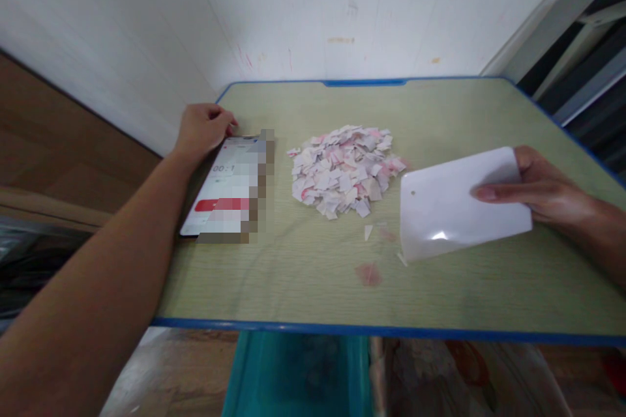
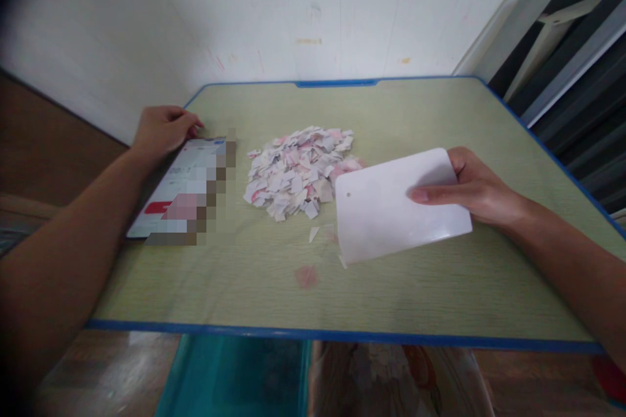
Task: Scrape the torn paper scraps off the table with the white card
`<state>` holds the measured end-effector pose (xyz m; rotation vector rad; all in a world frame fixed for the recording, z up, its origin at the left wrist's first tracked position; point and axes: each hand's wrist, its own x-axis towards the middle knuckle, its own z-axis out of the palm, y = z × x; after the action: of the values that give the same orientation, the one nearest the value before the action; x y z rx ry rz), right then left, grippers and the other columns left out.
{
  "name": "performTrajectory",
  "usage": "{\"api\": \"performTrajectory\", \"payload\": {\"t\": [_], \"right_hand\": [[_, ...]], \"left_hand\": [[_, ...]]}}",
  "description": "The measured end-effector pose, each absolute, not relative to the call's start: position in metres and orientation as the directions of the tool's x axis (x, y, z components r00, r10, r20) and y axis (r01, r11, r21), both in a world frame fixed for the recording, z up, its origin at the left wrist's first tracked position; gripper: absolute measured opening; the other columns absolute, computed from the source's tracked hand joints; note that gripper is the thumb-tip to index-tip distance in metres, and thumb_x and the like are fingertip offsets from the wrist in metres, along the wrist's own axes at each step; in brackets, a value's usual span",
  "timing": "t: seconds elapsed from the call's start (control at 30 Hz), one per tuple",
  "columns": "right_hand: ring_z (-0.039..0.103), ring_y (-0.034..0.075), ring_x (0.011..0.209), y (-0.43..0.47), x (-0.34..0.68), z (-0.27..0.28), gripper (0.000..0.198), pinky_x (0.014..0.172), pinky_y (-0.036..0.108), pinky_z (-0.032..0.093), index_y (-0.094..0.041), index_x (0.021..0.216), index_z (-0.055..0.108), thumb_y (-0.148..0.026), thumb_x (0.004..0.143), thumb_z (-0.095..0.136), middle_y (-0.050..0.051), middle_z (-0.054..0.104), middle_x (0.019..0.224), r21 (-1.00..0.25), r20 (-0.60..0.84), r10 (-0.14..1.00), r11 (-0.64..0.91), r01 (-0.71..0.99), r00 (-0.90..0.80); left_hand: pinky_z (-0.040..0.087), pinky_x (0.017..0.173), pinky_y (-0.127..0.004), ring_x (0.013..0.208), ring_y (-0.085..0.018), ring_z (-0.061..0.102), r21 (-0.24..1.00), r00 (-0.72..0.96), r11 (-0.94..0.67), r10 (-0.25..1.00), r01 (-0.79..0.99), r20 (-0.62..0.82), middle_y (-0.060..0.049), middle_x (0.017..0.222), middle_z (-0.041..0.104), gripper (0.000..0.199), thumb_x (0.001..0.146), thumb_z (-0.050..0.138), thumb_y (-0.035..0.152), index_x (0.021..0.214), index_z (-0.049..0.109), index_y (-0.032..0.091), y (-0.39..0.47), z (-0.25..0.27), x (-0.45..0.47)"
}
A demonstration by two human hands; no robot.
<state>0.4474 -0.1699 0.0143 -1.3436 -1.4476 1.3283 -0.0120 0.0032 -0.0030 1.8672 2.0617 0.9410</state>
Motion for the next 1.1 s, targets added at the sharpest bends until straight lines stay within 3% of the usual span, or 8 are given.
{"api": "performTrajectory", "payload": {"t": [0.33,0.57,0.8,0.97,1.1], "right_hand": [[0.06,0.015,0.038,-0.169,0.451,0.015,0.018,0.034,0.02,0.045,-0.025,0.061,0.08,-0.032,0.049,0.092,0.001,0.071,0.053,-0.967,-0.164,0.968,-0.12,0.223,-0.188],[0.061,0.01,0.043,-0.166,0.441,0.01,0.017,0.039,0.017,0.047,-0.027,0.062,0.079,-0.034,0.054,0.092,-0.003,0.073,0.058,-0.986,-0.06,0.998,-0.06,0.157,0.003],[0.064,0.013,0.047,-0.17,0.442,0.013,0.014,0.041,0.02,0.05,-0.027,0.069,0.082,-0.031,0.059,0.09,-0.002,0.075,0.063,-0.962,-0.079,0.977,-0.023,0.272,-0.198],[0.063,0.012,0.045,-0.173,0.44,0.012,0.013,0.04,0.019,0.048,-0.027,0.067,0.081,-0.032,0.059,0.09,-0.002,0.075,0.062,-0.98,-0.042,0.992,-0.018,0.201,-0.118],[0.063,0.012,0.045,-0.172,0.441,0.012,0.012,0.039,0.018,0.048,-0.029,0.069,0.082,-0.031,0.06,0.089,-0.003,0.075,0.063,-0.973,-0.062,0.974,-0.011,0.23,-0.216]], "left_hand": [[0.034,0.055,-0.025,0.058,-0.012,0.048,0.583,-0.177,-0.006,0.95,0.812,0.256,-0.001,0.063,0.056,0.019,0.077,0.054,0.023,0.079,0.069,0.011,0.008,-0.006,-0.017],[0.034,0.055,-0.024,0.057,-0.011,0.049,0.577,-0.168,-0.023,0.946,0.816,0.276,-0.001,0.063,0.056,0.019,0.076,0.055,0.023,0.078,0.07,0.012,0.009,-0.008,-0.018],[0.032,0.052,-0.024,0.055,-0.01,0.047,0.577,-0.176,-0.015,0.946,0.816,0.272,0.0,0.062,0.056,0.02,0.075,0.054,0.022,0.079,0.07,0.011,0.008,-0.006,-0.017],[0.031,0.052,-0.023,0.054,-0.01,0.045,0.579,-0.192,0.008,0.947,0.815,0.258,0.0,0.062,0.055,0.019,0.076,0.054,0.023,0.079,0.069,0.011,0.004,-0.004,-0.013],[0.032,0.054,-0.023,0.056,-0.011,0.046,0.571,-0.199,0.022,0.948,0.82,0.25,0.0,0.063,0.056,0.021,0.077,0.054,0.024,0.082,0.07,0.011,0.003,-0.004,-0.013]]}}
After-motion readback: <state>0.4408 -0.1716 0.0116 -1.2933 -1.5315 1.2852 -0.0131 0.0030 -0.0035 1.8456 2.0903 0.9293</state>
